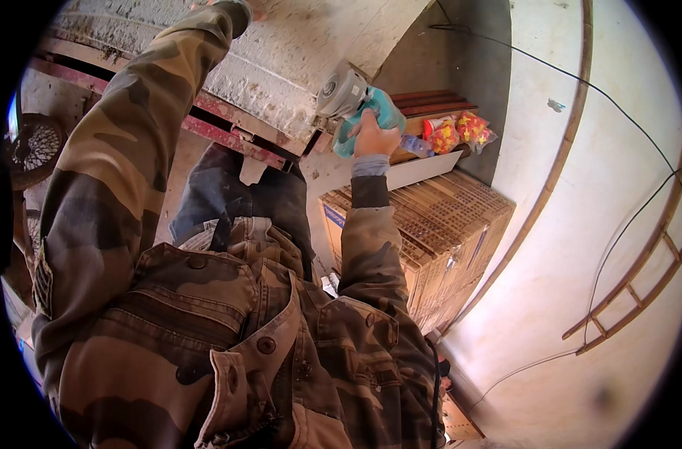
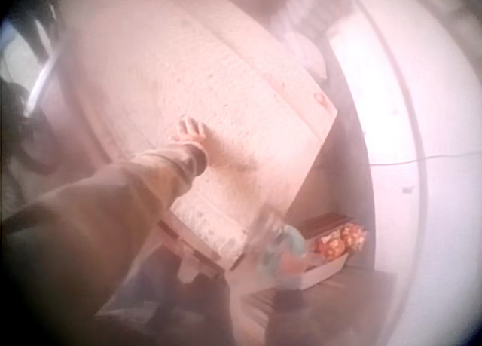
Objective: The person measures a large stone slab with a tape measure and marks it. They then use a power angle grinder to cut along the marked line on the slab while pouring water from a bottle onto the cutting area.
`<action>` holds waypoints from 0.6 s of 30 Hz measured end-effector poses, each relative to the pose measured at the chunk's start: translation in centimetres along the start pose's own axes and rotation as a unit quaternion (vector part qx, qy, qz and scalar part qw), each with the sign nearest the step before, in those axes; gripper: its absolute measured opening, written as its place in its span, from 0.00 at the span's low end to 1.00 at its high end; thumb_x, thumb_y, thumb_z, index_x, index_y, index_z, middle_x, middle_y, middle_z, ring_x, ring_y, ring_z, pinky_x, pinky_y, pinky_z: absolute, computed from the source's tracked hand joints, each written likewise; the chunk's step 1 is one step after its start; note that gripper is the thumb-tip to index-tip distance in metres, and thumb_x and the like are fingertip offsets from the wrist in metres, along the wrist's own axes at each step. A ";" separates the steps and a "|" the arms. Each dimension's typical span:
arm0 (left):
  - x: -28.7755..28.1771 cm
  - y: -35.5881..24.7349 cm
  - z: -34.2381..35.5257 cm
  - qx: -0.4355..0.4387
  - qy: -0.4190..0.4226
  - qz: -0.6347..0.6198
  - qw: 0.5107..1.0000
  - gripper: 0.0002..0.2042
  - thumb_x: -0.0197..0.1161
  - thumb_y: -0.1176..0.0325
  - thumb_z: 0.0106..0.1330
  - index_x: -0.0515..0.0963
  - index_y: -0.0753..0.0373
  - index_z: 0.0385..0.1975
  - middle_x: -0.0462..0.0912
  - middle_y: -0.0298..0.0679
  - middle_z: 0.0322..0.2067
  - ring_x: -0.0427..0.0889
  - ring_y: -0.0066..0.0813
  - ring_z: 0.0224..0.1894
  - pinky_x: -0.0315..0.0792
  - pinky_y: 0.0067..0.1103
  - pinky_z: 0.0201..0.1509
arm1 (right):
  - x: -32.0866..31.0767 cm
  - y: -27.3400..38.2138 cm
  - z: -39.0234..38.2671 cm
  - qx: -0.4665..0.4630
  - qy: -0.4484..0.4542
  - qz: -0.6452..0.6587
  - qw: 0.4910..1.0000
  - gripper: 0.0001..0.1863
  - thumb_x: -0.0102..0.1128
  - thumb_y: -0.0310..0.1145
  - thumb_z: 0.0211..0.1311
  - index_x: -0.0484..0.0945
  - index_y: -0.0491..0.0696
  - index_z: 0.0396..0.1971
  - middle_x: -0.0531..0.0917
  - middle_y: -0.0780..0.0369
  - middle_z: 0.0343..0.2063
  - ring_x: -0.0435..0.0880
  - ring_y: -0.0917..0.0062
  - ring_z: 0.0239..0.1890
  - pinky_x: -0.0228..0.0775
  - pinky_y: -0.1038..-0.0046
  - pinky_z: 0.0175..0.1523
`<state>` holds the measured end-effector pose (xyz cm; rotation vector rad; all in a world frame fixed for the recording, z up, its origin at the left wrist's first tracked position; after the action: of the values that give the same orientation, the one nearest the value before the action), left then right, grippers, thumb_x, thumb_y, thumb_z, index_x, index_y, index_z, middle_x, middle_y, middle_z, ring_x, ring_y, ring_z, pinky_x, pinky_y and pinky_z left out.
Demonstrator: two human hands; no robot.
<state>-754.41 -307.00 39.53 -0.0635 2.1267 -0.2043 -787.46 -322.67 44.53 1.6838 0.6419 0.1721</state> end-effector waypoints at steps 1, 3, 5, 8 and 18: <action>-0.1 0.4 0.1 0.000 -0.007 -0.002 1.000 0.44 0.53 0.43 0.60 0.44 0.57 0.71 0.37 0.48 0.73 0.34 0.51 0.74 0.43 0.50 0.72 | 0.3 0.0 -0.6 0.003 0.003 0.003 1.000 0.02 0.56 0.22 0.56 0.75 0.42 0.25 0.75 0.64 0.16 0.71 0.79 0.12 0.66 0.74 0.19; -0.3 1.2 0.1 0.001 -0.021 -0.005 1.000 0.44 0.53 0.42 0.60 0.44 0.57 0.71 0.37 0.48 0.72 0.34 0.52 0.74 0.43 0.50 0.72 | 0.8 0.1 -1.8 0.007 0.011 0.014 1.000 0.01 0.56 0.21 0.56 0.75 0.42 0.26 0.74 0.64 0.16 0.70 0.79 0.12 0.65 0.74 0.19; -1.8 -0.2 -2.4 0.018 0.013 0.016 1.000 0.44 0.53 0.42 0.60 0.44 0.57 0.71 0.37 0.48 0.72 0.34 0.52 0.74 0.43 0.51 0.71 | 0.1 0.0 -2.9 0.012 -0.001 0.030 0.999 0.01 0.55 0.21 0.57 0.75 0.42 0.28 0.74 0.65 0.17 0.69 0.79 0.11 0.65 0.74 0.19; -2.3 0.0 -1.8 0.020 0.002 -0.006 1.000 0.43 0.53 0.43 0.60 0.44 0.56 0.71 0.37 0.48 0.72 0.34 0.52 0.74 0.42 0.52 0.71 | -1.0 0.0 -3.4 0.060 0.017 0.031 0.998 0.03 0.57 0.21 0.56 0.73 0.41 0.30 0.74 0.65 0.19 0.71 0.80 0.13 0.66 0.74 0.19; 0.2 1.1 0.9 -0.007 -0.025 0.044 0.999 0.57 0.75 0.44 0.45 0.42 0.44 0.72 0.37 0.46 0.72 0.37 0.54 0.73 0.50 0.56 0.68 | 1.7 7.2 7.9 0.157 0.043 0.283 0.945 0.05 0.57 0.27 0.60 0.71 0.49 0.26 0.70 0.68 0.19 0.69 0.81 0.19 0.67 0.73 0.27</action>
<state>-753.78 -306.03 38.68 0.0168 2.0761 -0.1350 -780.18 -329.19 49.15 2.1495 0.2367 0.5797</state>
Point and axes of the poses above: each hand's wrist, its own z-axis towards the middle knuckle, its own x-axis out of the palm, y = z × x, the point moved 4 cm from there along z, towards the middle knuckle
